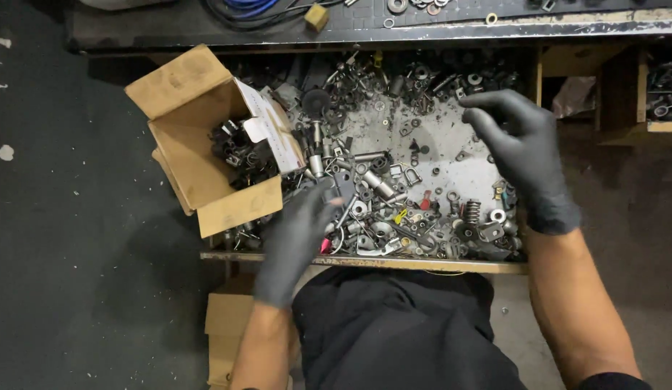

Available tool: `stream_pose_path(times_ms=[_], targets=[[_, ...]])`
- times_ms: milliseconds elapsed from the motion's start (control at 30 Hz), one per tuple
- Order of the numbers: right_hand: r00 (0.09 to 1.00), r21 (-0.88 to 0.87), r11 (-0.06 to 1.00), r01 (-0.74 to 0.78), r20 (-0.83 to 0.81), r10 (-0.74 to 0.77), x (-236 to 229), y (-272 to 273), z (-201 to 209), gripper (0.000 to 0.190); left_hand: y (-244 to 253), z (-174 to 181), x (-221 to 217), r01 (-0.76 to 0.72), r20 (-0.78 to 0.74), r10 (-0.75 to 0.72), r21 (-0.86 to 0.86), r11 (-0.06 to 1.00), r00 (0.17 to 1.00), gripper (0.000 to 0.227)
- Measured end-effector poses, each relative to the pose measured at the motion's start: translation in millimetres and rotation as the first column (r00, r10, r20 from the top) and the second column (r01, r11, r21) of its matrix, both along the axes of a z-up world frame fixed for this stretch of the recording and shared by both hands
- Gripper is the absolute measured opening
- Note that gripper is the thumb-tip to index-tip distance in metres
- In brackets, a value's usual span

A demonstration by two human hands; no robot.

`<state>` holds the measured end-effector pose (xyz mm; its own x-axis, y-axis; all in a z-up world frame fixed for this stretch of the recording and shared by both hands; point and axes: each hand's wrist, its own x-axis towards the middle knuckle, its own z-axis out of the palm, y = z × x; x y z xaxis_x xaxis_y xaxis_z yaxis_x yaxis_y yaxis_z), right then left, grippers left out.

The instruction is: The person sorts through a drawer full of mixed metal hardware, picking up and examining various items such as bolts, nuts, washers, and springs. They transfer some of the sorted parts into a cardboard box placed on the left side of the drawer.

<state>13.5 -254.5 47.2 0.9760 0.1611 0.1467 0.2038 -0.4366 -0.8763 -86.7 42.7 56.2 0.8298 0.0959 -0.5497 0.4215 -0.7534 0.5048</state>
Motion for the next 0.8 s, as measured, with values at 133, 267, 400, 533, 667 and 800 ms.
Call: stream_pose_path(times_ms=[133, 267, 400, 533, 667, 800], targets=[[0.994, -0.167, 0.986, -0.031, 0.096, 0.047, 14, 13, -41, 0.018, -38, -101, 72, 0.375, 0.456, -0.456, 0.262, 0.889, 0.764, 0.055], [0.998, -0.376, 0.925, -0.063, 0.005, 0.070, 23, -3, -75, 0.020, -62, -108, 142, 0.140, 0.559, -0.498, 0.561, 0.816, 0.663, 0.069], [0.999, -0.367, 0.929, -0.037, -0.044, 0.023, 29, -16, -84, 0.023, -56, -134, 153, 0.163, 0.464, -0.494, 0.586, 0.794, 0.735, 0.084], [0.992, -0.384, 0.918, -0.102, -0.108, 0.065, 31, -17, -88, 0.026, -55, -120, 118, 0.277, 0.360, -0.555, 0.591, 0.758, 0.750, 0.086], [0.986, -0.375, 0.918, -0.128, -0.149, 0.077, 32, -16, -97, 0.026, -57, -115, 93, 0.325, 0.235, -0.545, 0.594, 0.736, 0.805, 0.073], [0.984, -0.379, 0.916, -0.132, -0.161, 0.075, 33, -16, -93, 0.026, -65, -170, 120, 0.213, 0.365, -0.547, 0.651, 0.728, 0.753, 0.044]])
